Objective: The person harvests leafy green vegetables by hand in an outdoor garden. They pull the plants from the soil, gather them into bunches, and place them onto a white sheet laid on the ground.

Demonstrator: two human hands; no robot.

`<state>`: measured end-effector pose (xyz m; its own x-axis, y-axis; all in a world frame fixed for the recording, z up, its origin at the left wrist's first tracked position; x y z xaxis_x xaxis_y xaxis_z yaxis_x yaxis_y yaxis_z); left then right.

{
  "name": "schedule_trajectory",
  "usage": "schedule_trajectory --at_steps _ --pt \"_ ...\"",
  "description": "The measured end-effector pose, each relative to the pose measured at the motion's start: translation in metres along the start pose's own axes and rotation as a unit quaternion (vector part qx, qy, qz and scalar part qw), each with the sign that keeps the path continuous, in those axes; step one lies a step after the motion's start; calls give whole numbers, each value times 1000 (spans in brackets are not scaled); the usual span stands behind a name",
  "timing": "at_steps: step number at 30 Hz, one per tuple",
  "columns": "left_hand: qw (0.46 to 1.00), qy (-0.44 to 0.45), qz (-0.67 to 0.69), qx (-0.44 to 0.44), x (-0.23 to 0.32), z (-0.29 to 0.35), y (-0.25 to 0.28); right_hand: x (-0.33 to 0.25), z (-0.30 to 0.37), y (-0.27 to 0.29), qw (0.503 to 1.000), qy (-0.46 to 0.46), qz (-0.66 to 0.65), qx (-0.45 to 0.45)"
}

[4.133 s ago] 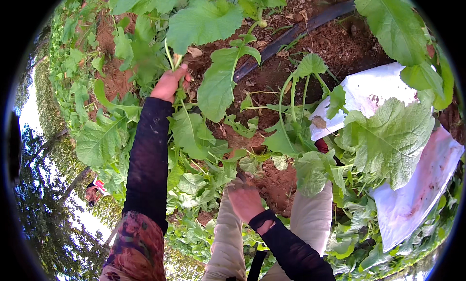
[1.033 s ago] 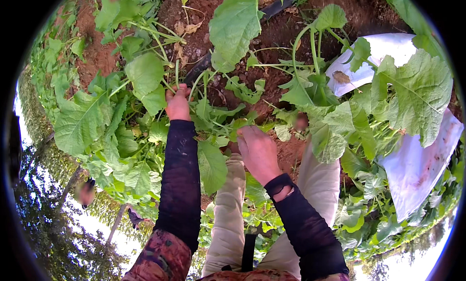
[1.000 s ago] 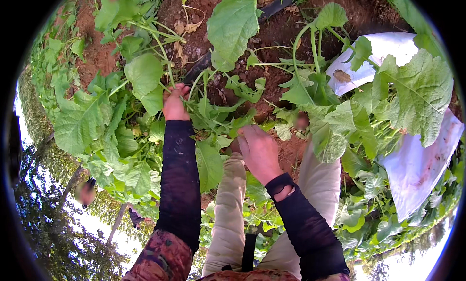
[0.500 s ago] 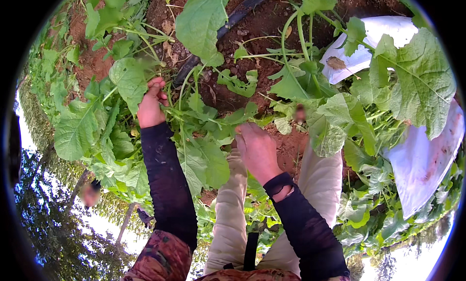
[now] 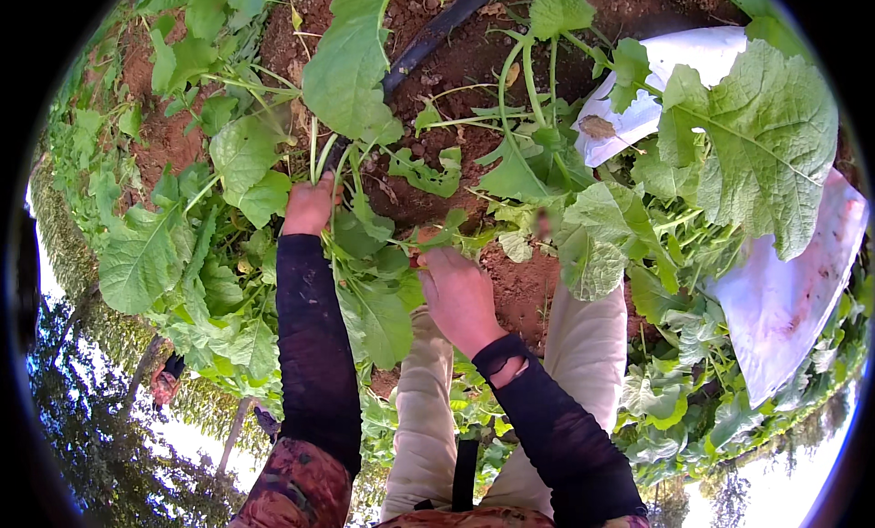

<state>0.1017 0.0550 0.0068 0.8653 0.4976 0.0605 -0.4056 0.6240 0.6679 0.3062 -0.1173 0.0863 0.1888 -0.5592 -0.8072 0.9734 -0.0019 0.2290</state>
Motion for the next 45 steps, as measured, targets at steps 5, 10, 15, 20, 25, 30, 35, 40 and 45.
schedule_trajectory --at_steps 5,10,15,20,25,30,35,40,45 --pt "971 93 192 -111 41 -24 -22 1 2 2 1000 7 -4 10" --pt "925 148 316 -152 31 -27 -56 -1 0 4 1000 -7 -17 12" --pt "978 50 153 -135 29 -20 -46 -1 -2 9 1000 -12 -10 14" --pt "933 80 306 -174 11 48 -38 -3 -5 8 997 -13 -44 58" --pt "697 79 660 -269 3 87 -60 4 8 -31 952 -171 -114 -227" --pt "655 132 707 -231 2 88 -68 25 22 -44 896 -267 -245 -259" --pt "787 122 594 -114 20 89 -74 19 23 -42 962 -219 -119 -107" --pt "831 123 542 34 26 48 -59 -38 40 -19 980 164 112 7" --pt "959 -222 21 177 19 5 -5 -25 39 -14 998 53 2 -19"
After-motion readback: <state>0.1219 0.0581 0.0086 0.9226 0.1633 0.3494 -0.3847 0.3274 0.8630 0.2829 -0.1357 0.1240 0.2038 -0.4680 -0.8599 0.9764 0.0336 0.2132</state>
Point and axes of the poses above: each hand's wrist, its own z-axis away from the middle knuckle, its own y-axis out of the back of the hand, x = y × z, the point moved 4 cm from there along -z, towards the middle knuckle, and after that the axes turned 2 degrees about -z, right-handed, at the moved point
